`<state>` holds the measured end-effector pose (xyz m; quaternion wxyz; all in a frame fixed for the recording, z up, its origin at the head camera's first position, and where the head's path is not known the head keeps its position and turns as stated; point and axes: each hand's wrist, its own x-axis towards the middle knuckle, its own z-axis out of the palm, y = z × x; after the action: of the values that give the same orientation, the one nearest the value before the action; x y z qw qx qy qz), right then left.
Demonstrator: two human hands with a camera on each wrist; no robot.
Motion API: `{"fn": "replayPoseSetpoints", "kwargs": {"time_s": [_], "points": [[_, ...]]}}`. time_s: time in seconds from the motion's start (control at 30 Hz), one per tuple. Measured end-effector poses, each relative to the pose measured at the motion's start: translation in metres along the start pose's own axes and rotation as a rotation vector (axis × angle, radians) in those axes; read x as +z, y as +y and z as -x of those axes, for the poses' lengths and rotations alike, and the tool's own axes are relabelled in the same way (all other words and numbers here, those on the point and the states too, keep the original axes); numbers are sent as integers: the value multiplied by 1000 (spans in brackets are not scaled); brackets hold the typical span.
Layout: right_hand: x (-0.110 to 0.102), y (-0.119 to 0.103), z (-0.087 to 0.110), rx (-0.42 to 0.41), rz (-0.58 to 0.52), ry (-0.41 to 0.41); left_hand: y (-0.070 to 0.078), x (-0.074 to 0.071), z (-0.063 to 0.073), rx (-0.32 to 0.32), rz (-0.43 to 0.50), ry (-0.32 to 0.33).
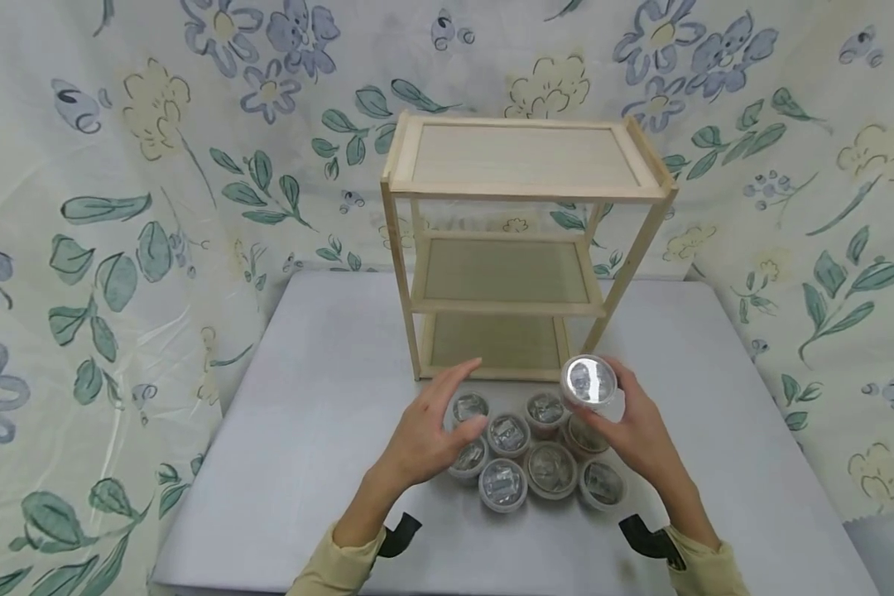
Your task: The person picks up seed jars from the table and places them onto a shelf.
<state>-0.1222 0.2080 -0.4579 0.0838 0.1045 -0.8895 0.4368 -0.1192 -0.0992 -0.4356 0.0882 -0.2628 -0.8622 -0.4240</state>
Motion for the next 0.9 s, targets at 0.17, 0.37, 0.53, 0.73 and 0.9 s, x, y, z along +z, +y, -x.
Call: {"fn": "replayPoseSetpoints", "kwargs": {"time_s": [0.17, 0.37, 0.53, 0.73, 0.9], "points": [[5, -13, 4, -35, -37, -3, 2, 3, 1, -39, 30, -13], [10, -21, 6, -77, -52, -4, 3, 7, 2, -54, 43, -13], [16, -25, 4, -150, -48, 14, 5, 11, 1, -52, 57, -17], [22, -32, 2, -218, -67, 28, 6, 16, -3, -39, 65, -33], [25, -39, 0, -227, -93, 10, 9, 18, -6, -29, 66, -57]]}}
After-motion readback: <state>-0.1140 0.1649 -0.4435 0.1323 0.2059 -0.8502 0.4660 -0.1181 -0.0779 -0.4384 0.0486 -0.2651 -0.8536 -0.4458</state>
